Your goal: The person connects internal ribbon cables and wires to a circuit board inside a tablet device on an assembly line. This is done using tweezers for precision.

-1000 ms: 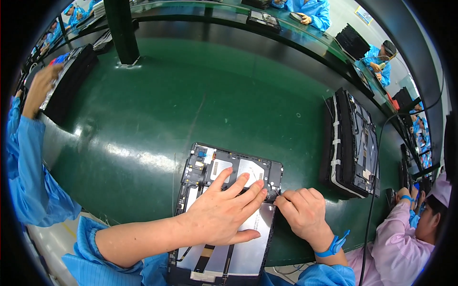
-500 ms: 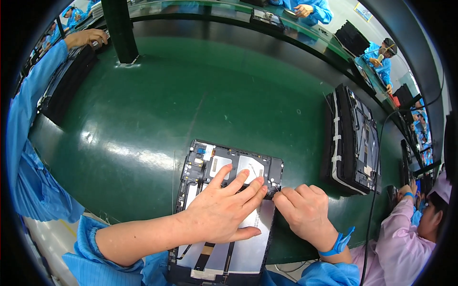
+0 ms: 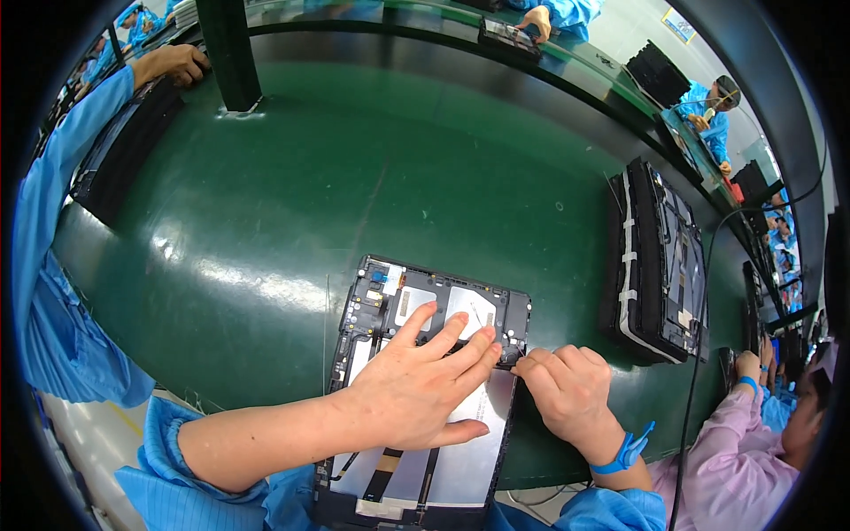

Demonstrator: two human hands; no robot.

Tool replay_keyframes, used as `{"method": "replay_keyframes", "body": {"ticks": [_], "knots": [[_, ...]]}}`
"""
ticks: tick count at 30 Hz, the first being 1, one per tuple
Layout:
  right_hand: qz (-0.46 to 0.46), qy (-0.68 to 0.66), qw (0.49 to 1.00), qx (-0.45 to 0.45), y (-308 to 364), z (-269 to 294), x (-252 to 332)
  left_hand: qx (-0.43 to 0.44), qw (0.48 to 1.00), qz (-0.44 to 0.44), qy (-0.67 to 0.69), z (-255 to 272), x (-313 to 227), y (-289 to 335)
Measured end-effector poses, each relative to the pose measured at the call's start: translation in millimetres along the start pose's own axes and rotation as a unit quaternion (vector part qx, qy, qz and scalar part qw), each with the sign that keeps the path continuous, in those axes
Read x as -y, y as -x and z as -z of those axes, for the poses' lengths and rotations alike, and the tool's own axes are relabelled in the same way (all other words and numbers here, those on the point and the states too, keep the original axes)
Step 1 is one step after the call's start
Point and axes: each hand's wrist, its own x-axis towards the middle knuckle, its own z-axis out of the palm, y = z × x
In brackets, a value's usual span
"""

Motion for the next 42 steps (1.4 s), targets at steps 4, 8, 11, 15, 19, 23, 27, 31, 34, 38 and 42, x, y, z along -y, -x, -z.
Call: {"method": "replay_keyframes", "body": {"ticks": [4,8,11,15,19,23,27,31,34,38,42], "knots": [[-0.001,0.000,1.000,-0.004,0,0,1,-0.002,1.000,-0.001,0.000,0,-1,0],[0.004,0.004,1.000,-0.018,2,-3,1,-0.001,1.000,-0.001,-0.004,0,-1,0],[0.007,0.008,1.000,-0.025,2,-3,1,-0.002,1.000,-0.002,-0.002,0,0,1],[0.005,0.021,1.000,-0.013,-1,0,3,0.000,1.000,-0.004,-0.003,1,0,1],[-0.010,0.047,0.998,0.032,-11,8,10,-0.016,1.000,-0.002,-0.015,-2,0,-1],[0.007,0.135,0.985,0.104,-27,19,24,-0.007,1.000,0.004,-0.016,4,-2,0],[-0.047,0.136,0.983,0.111,-23,17,28,-0.006,0.999,0.010,-0.036,2,-3,-2],[-0.203,0.002,0.968,0.146,-8,23,21,-0.028,0.999,0.008,-0.041,-3,-5,0],[-0.220,-0.040,0.959,0.172,-7,28,22,-0.042,0.998,-0.003,-0.047,-2,-5,0],[-0.222,-0.071,0.956,0.175,-14,31,27,-0.046,0.998,0.001,-0.044,-3,-3,2],[-0.240,-0.125,0.952,0.145,-13,23,29,-0.053,0.998,-0.002,-0.040,-3,-2,2]]}}
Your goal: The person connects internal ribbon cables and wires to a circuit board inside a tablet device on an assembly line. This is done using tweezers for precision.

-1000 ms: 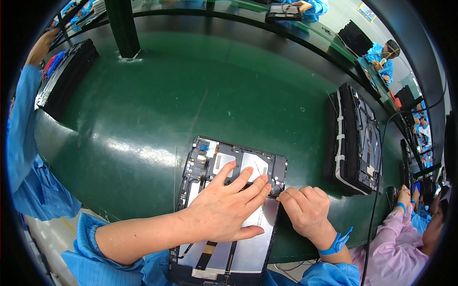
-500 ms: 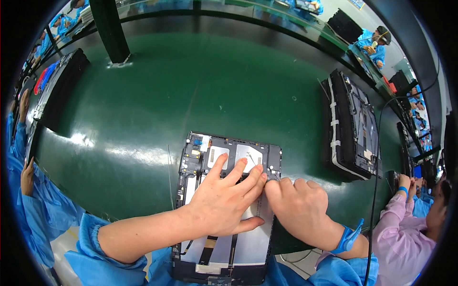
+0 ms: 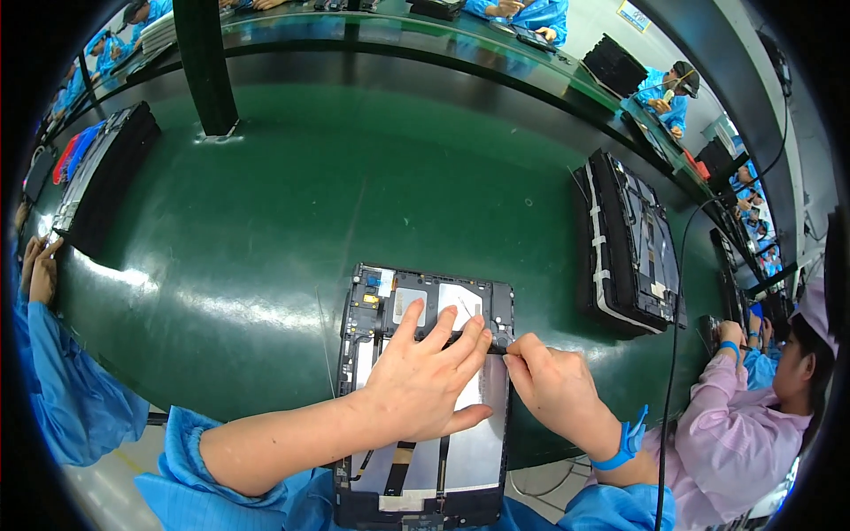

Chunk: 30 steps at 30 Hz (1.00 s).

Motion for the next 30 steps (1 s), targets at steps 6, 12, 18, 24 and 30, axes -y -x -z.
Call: {"method": "replay_keyframes", "body": {"ticks": [6,12,18,24,30], "knots": [[-0.049,-0.019,0.999,-0.009,2,-3,5,0.000,1.000,0.000,0.007,2,-1,-1],[-0.074,0.040,0.996,-0.014,5,-14,16,-0.015,1.000,0.000,0.019,-4,3,3],[-0.043,0.181,0.982,-0.011,1,-12,36,-0.008,1.000,0.007,0.029,-1,1,1],[-0.060,0.330,0.942,0.004,-3,-17,49,-0.004,0.999,-0.006,0.041,2,2,-4],[-0.064,0.173,0.980,-0.075,15,3,2,0.016,1.000,-0.009,0.004,-7,-1,-2]]}}
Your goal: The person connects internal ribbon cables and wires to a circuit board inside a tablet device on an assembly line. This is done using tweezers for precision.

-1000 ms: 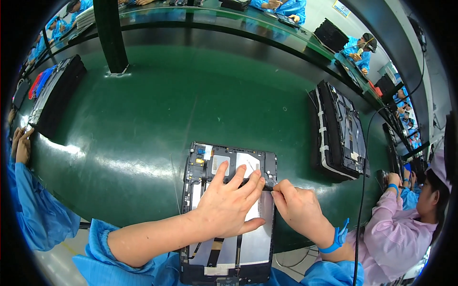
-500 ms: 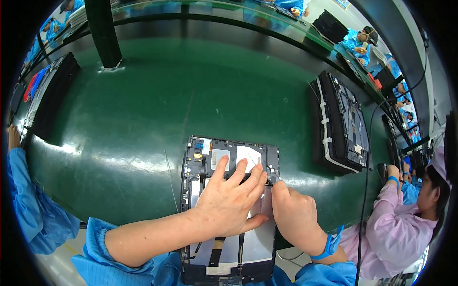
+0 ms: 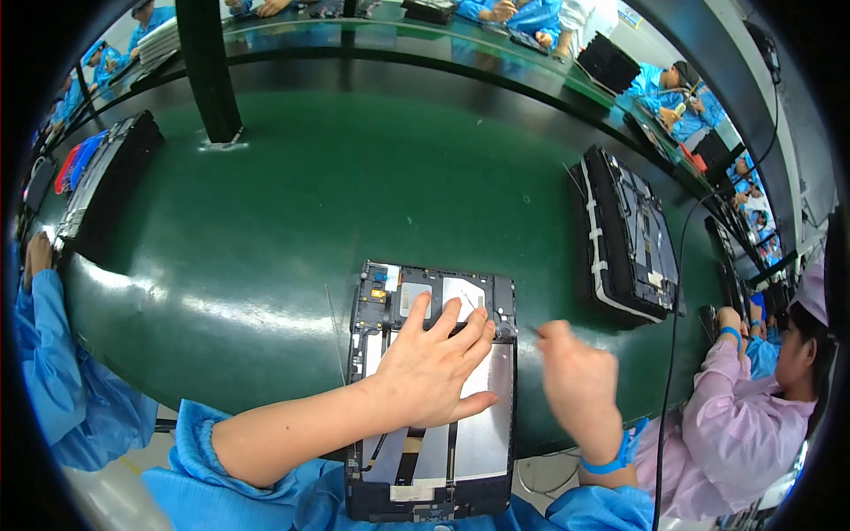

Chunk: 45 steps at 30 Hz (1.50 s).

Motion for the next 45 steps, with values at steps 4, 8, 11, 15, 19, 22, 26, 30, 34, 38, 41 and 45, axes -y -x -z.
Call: {"method": "replay_keyframes", "body": {"ticks": [4,8,11,15,19,22,26,30,34,38,41,45], "knots": [[0.034,-0.009,0.996,-0.080,-4,13,-29,0.034,0.998,0.008,0.044,7,2,2],[0.120,-0.117,0.984,-0.063,-22,11,-18,-0.105,0.968,0.104,0.204,31,9,18],[0.160,-0.269,0.950,0.015,-32,16,5,-0.221,0.936,0.180,0.207,60,14,64],[0.298,-0.388,0.849,0.200,-58,15,38,-0.262,0.900,0.288,0.196,60,-9,132],[0.468,-0.418,0.745,0.226,-77,4,81,-0.219,0.842,0.385,0.309,44,-48,166],[0.533,-0.310,0.731,0.291,-83,4,102,-0.232,0.838,0.371,0.326,42,-63,163],[0.533,-0.263,0.735,0.326,-83,4,109,-0.215,0.865,0.335,0.306,38,-65,156],[0.539,-0.251,0.734,0.329,-84,3,111,-0.217,0.908,0.293,0.208,30,-64,153],[0.545,-0.245,0.731,0.330,-82,2,111,-0.164,0.933,0.293,0.130,33,-68,150],[0.529,-0.235,0.746,0.330,-74,8,106,-0.135,0.951,0.272,0.057,36,-67,151],[0.511,-0.242,0.747,0.348,-68,7,101,-0.123,0.958,0.256,0.039,36,-65,151],[0.525,-0.316,0.721,0.324,-66,-3,94,-0.118,0.965,0.234,0.013,36,-63,151]]}}
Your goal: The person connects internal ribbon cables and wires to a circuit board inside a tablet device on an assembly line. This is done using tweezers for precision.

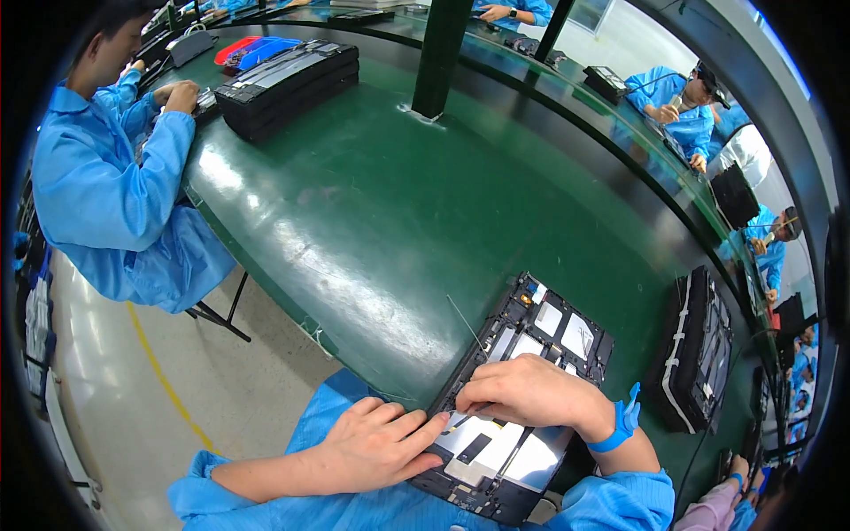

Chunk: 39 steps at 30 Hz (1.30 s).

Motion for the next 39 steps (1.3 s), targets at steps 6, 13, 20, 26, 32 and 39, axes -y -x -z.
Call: {"method": "replay_keyframes", "body": {"ticks": [6,13,20,26,32,39], "knots": [[0.008,0.001,0.999,-0.047,2,-6,-2,0.006,0.999,-0.039,-0.031,1,2,-2],[-0.033,0.003,0.992,-0.122,1,-9,-4,0.044,0.996,-0.056,-0.058,8,1,-7],[-0.079,0.015,0.986,-0.147,0,-4,-11,0.105,0.994,-0.029,-0.027,10,-4,-13],[-0.103,0.010,0.984,-0.142,-4,0,-9,0.066,0.997,-0.035,-0.001,5,3,-8],[-0.139,-0.015,0.983,-0.121,-10,6,-11,0.039,0.999,-0.004,0.026,6,8,2],[-0.180,0.013,0.981,-0.070,-16,13,-8,0.025,0.997,0.051,0.043,12,5,-15]]}}
